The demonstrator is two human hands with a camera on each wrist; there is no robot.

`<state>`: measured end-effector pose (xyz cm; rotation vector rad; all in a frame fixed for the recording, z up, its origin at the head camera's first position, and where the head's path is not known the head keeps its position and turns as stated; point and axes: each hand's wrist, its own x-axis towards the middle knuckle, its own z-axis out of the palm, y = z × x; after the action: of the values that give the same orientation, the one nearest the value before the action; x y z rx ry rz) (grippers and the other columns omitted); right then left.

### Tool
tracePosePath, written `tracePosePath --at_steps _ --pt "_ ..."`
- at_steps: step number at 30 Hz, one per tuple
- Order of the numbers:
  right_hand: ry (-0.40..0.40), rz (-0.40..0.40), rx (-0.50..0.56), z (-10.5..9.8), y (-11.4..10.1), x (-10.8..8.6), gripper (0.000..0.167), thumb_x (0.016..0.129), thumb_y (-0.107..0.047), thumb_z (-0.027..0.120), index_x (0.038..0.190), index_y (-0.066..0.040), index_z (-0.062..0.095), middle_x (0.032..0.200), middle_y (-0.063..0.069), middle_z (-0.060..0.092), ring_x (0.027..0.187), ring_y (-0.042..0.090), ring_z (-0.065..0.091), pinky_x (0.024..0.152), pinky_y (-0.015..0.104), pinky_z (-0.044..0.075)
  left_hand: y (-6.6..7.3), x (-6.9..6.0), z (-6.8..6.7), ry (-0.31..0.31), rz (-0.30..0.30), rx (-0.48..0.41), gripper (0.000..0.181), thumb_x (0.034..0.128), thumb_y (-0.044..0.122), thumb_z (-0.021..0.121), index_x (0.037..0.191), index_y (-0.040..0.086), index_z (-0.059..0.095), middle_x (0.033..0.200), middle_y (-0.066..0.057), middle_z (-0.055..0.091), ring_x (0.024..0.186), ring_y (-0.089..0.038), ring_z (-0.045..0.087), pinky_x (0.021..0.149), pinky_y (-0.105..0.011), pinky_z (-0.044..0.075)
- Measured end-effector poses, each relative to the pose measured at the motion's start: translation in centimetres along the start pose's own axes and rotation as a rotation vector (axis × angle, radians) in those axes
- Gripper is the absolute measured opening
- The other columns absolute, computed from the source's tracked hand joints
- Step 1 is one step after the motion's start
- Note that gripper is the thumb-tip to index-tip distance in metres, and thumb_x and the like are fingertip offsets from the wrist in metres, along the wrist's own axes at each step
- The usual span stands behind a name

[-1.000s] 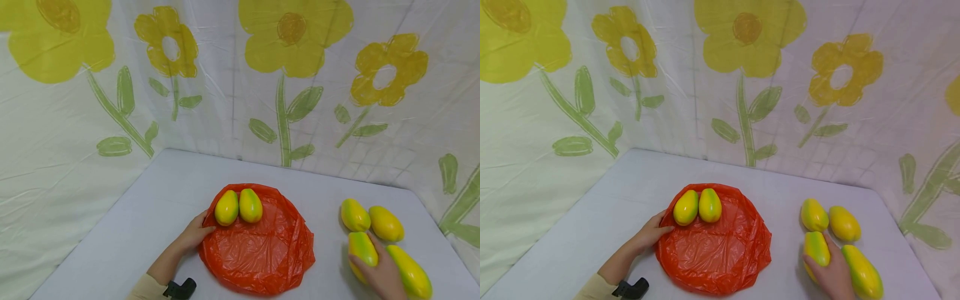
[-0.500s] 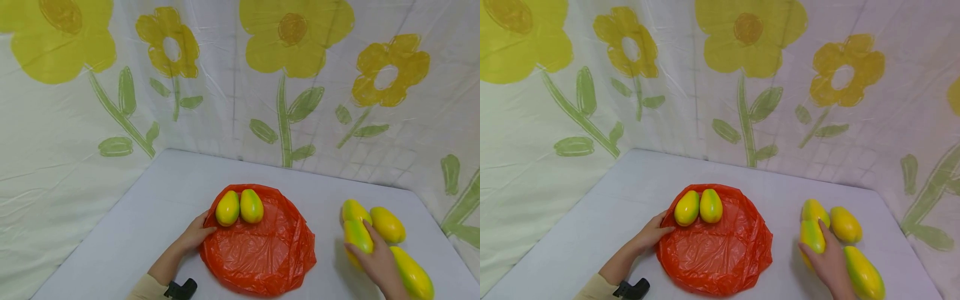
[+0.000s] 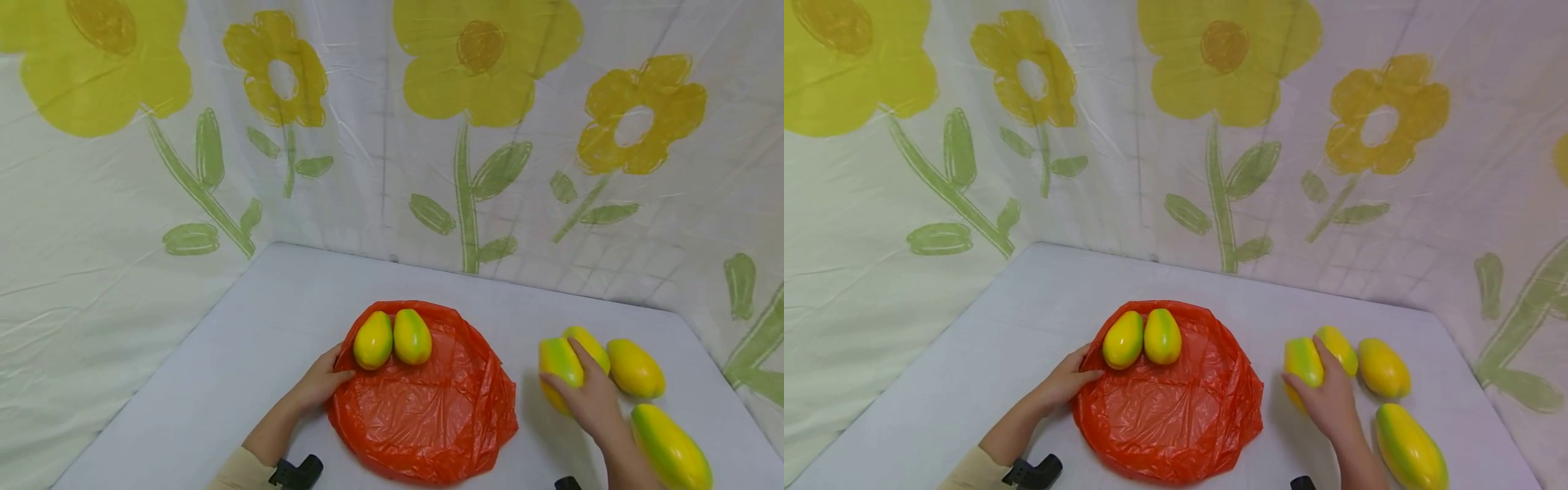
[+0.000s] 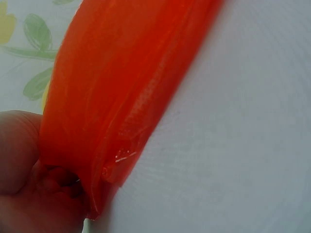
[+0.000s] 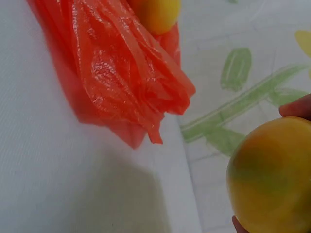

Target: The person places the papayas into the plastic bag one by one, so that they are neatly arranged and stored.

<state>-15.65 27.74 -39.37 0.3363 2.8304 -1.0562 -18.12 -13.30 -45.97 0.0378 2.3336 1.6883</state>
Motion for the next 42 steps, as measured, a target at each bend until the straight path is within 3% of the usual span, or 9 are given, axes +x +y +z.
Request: tracePosePath --at_steps 8,19,27,42 --pt "0.012 -0.057 0.076 1.5 -2.3 1.0 0.089 0.086 -0.046 0.059 0.151 -0.017 0.007 0.150 0.025 0.022 0.115 0.038 0.037 0.093 0.053 0.045 0.1 0.0 0.1 -0.006 0.010 -0.006 0.056 0.0902 0.007 0.053 0.143 0.008 0.034 0.139 -0.017 0.045 0.106 -0.023 0.059 0.081 -0.038 0.056" --pt "-0.003 -0.112 0.185 3.8 -6.2 3.4 0.084 0.087 -0.043 0.059 0.151 -0.019 0.011 0.148 0.019 0.030 0.116 0.034 0.043 0.097 0.050 0.046 -0.1 0.1 0.1 0.005 0.000 0.018 0.056 0.0901 0.007 0.054 0.143 0.009 0.035 0.139 -0.016 0.046 0.107 -0.023 0.058 0.082 -0.038 0.056" --pt "0.006 -0.174 0.229 5.5 -8.4 5.1 0.079 0.087 -0.034 0.060 0.150 -0.013 0.017 0.139 0.019 0.039 0.109 0.031 0.045 0.094 0.045 0.046 0.0 -0.1 0.1 0.011 -0.001 0.013 0.056 0.0900 0.007 0.054 0.143 0.008 0.034 0.140 -0.016 0.045 0.109 -0.024 0.057 0.082 -0.038 0.056" --pt "-0.012 -0.184 0.252 10.1 -9.7 6.8 0.079 0.085 -0.033 0.062 0.148 -0.009 0.021 0.136 0.019 0.043 0.106 0.030 0.049 0.095 0.045 0.048 0.0 0.0 0.1 0.008 -0.006 0.000 0.057 0.0900 0.008 0.054 0.143 0.008 0.034 0.140 -0.017 0.044 0.107 -0.023 0.059 0.079 -0.037 0.057"
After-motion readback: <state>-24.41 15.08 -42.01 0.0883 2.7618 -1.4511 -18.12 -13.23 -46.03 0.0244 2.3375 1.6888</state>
